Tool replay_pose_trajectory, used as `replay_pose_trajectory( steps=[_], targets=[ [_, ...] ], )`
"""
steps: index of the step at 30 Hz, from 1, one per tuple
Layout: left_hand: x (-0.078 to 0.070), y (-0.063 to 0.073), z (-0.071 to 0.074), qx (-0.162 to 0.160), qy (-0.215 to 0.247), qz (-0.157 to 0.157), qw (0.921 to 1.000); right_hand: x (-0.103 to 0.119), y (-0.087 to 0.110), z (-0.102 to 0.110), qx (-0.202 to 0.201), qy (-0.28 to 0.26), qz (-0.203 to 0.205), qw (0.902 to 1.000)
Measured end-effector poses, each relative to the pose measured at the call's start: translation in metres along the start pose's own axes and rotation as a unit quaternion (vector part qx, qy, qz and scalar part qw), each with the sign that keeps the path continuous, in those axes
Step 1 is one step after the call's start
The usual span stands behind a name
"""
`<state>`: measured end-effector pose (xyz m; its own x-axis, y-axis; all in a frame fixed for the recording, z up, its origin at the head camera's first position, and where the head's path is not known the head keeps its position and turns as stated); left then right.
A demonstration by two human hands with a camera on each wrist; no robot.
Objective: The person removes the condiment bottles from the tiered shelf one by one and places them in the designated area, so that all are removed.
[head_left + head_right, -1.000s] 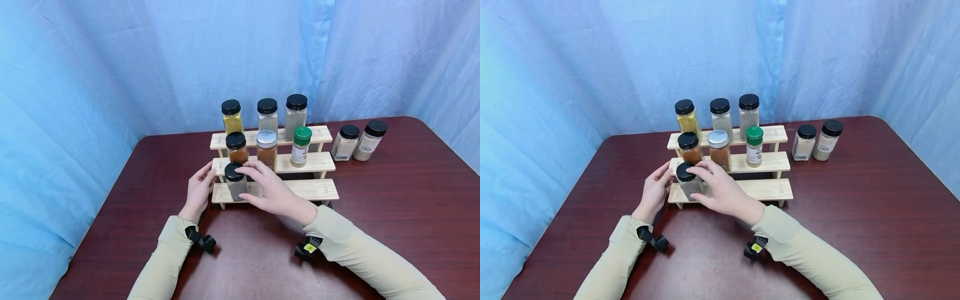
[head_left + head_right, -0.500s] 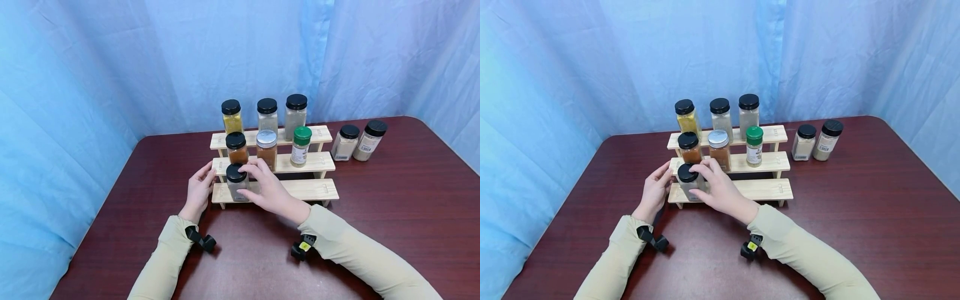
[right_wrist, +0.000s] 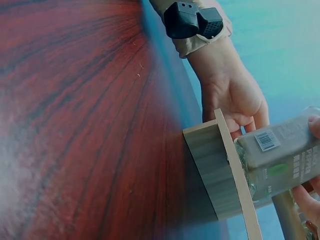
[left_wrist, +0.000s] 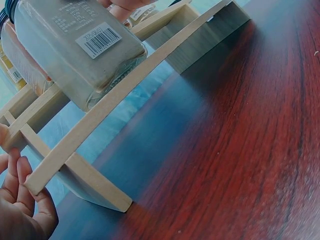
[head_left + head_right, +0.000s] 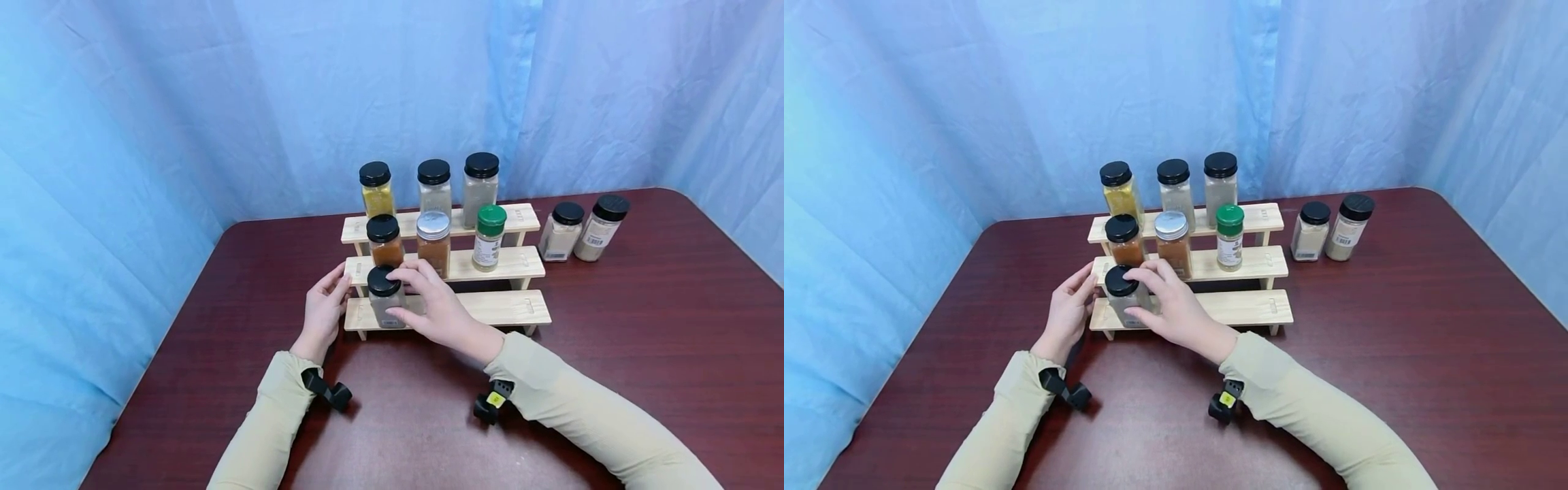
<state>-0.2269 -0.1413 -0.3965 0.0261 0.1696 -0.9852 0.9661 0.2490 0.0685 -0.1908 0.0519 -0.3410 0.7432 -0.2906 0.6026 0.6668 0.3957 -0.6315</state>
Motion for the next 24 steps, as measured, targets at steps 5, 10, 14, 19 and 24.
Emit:
replay_pose_trajectory(
  steps=[5,10,14,19,24],
  targets=[
    [0.0009,-0.0008,0.0013,0.002,-0.004,0.002,1.0,-0.0003,0.0002,-0.0008,-0.001,-0.014,0.001,0.9999],
    [0.0009,-0.0006,0.0008,0.004,-0.004,0.006,1.0,-0.0007,0.0015,-0.0017,-0.002,-0.02,-0.001,0.9998],
    [0.0004,-0.0003,0.0011,0.005,-0.003,0.005,1.0,-0.0003,0.0022,-0.0022,0.001,-0.024,-0.006,0.9997],
    [-0.0008,0.0003,0.0004,0.004,-0.006,0.007,1.0,-0.0006,0.0026,-0.0021,0.0,-0.024,-0.009,0.9997],
    [-0.0006,0.0004,0.0002,0.004,-0.01,0.009,0.9999,-0.0004,0.0035,-0.0014,-0.006,-0.037,0.005,0.9993]
  ],
)
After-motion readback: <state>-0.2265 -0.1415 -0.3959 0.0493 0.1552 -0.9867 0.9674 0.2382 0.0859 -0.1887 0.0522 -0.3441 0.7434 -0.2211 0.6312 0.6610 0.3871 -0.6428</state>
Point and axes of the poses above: each hand's wrist, its own y-axis away from the middle knuckle, its own z-axis out of the back of the hand, x = y × z, the point moved 4 cm from there along -y, towards the middle knuckle, and after that the axes turned 4 degrees about -x, right-handed, at the moved point
